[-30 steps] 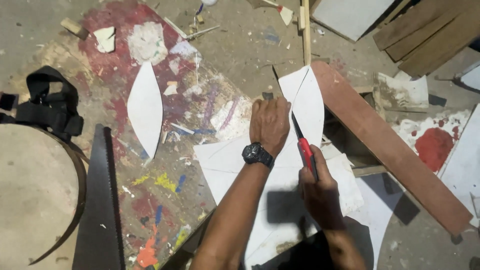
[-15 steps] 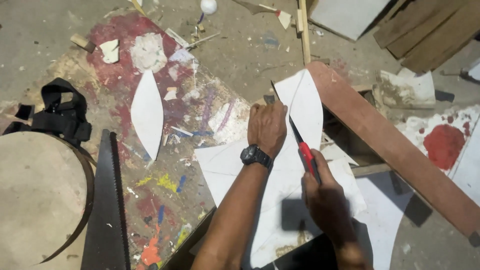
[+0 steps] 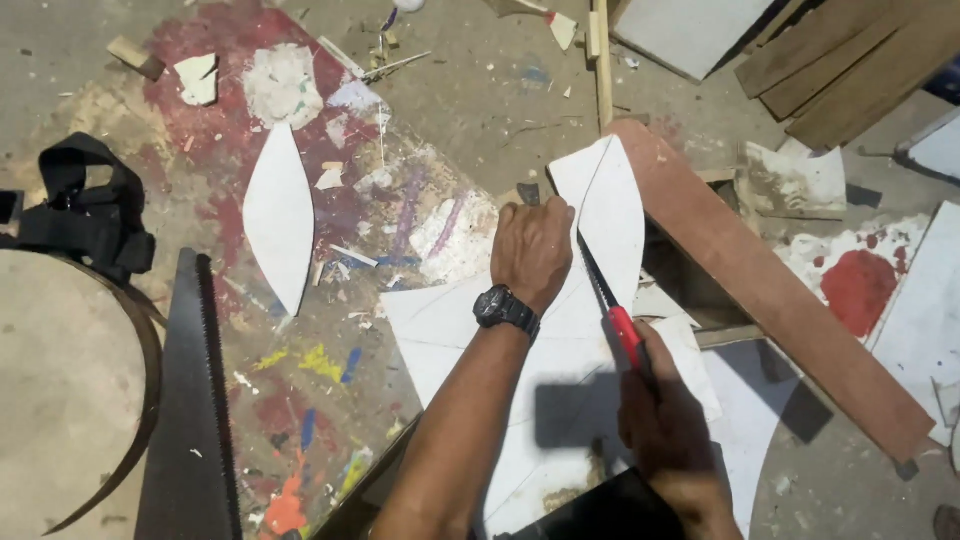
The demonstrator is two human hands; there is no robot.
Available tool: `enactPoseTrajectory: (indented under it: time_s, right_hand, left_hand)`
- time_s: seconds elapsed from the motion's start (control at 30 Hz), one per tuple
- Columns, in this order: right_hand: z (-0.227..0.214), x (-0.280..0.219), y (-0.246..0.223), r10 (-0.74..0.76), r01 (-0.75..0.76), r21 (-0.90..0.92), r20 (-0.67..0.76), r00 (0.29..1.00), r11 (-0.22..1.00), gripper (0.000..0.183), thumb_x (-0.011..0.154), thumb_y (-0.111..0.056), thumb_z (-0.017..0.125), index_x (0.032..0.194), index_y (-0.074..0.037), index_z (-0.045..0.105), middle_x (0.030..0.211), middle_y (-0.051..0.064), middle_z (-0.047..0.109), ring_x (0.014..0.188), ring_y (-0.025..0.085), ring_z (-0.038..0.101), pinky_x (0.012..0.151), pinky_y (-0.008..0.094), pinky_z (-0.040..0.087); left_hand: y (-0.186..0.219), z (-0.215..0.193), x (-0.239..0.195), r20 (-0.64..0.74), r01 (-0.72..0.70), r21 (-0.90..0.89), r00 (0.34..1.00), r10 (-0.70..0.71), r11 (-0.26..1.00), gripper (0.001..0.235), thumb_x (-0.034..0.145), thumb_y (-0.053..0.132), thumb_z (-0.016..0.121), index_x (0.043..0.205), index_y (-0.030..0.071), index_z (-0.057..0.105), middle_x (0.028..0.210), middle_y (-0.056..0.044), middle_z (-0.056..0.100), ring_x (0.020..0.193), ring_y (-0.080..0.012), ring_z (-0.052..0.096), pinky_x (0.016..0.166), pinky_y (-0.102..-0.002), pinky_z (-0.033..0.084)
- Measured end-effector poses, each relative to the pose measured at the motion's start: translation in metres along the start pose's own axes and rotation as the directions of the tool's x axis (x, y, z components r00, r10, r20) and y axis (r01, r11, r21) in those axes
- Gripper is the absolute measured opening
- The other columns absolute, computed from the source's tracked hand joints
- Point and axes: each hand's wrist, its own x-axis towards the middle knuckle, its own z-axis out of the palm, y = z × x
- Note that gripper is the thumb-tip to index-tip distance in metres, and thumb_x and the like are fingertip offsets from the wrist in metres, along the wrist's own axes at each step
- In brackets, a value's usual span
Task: Cutting a specific shape out of a white foam board using a utility knife
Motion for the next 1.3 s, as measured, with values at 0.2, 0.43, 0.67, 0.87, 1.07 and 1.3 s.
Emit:
enactPoseTrajectory:
  time_s: [0.2,0.43,0.67,0.87,1.07,1.3]
  right_hand:
    - [-0.006,0.001,0.01,0.064,-0.065,-0.055,-0.025,0.998,0.996,0.06,0.098,-0.021,0.047,0.156,-0.036,0.049,0.059,0.015,0.056,0.052,0.026,0.051,0.057,0.039,0.045]
    - [0.012,0.037,0.059,-0.194,0.174,-0.291,-0.043,0.98,0.941,0.062,0.093,-0.026,0.046,0.154,-0.037,0.04,0.135,0.014,0.068,0.115,0.048,0.064,0.094,0.052,0.051]
    - [0.01,0.045,0.04,-0.299,0.285,-0.243,-0.021,0.954,0.927,0.062,0.095,-0.027,0.043,0.156,-0.023,0.043,0.137,0.019,0.065,0.114,0.044,0.065,0.093,0.046,0.049]
    - [0.006,0.03,0.007,-0.069,0.067,-0.104,-0.013,0.998,0.992,0.061,0.095,-0.031,0.044,0.156,-0.028,0.047,0.061,0.018,0.065,0.053,0.031,0.061,0.06,0.043,0.048]
    - [0.022,0.047,0.037,-0.228,0.202,-0.251,-0.08,0.97,0.947,0.061,0.096,-0.029,0.047,0.157,-0.029,0.039,0.127,0.019,0.071,0.108,0.048,0.066,0.084,0.051,0.051]
    - [0.029,0.078,0.048,-0.778,0.679,-0.449,-0.063,0.625,0.581,0.042,0.098,-0.005,0.051,0.14,0.0,0.051,0.136,0.029,0.061,0.107,0.039,0.07,0.089,0.041,0.058]
  left_hand:
    - [0.003,0.004,0.006,0.06,0.035,-0.018,0.998,-0.034,0.999,0.028,0.105,0.011,0.042,0.081,0.008,0.054,0.059,-0.009,0.056,0.054,-0.0294,0.047,0.077,-0.042,0.04]
    - [-0.001,0.007,0.002,0.027,0.005,0.01,1.0,-0.005,1.0,0.024,0.092,-0.005,0.039,0.076,0.009,0.049,0.058,-0.009,0.053,0.054,-0.0309,0.045,0.073,-0.041,0.039]
    - [0.005,0.0,-0.005,-0.011,-0.018,-0.049,1.0,0.017,0.999,0.026,0.101,0.009,0.039,0.078,0.008,0.05,0.06,-0.011,0.057,0.055,-0.0362,0.05,0.072,-0.045,0.038]
    - [0.002,0.001,0.008,-0.018,-0.007,-0.029,1.0,0.006,1.0,0.024,0.1,0.004,0.038,0.08,0.008,0.051,0.058,-0.009,0.054,0.053,-0.0328,0.047,0.074,-0.042,0.037]
    - [0.001,0.002,0.003,0.052,0.027,-0.008,0.998,-0.026,1.0,0.024,0.097,0.001,0.037,0.078,0.01,0.049,0.059,-0.007,0.054,0.054,-0.0283,0.046,0.073,-0.041,0.038]
    - [-0.004,0.007,0.004,0.006,-0.016,0.023,1.0,0.015,1.0,0.03,0.105,0.017,0.044,0.077,0.011,0.053,0.059,-0.008,0.057,0.061,-0.0329,0.06,0.078,-0.046,0.044]
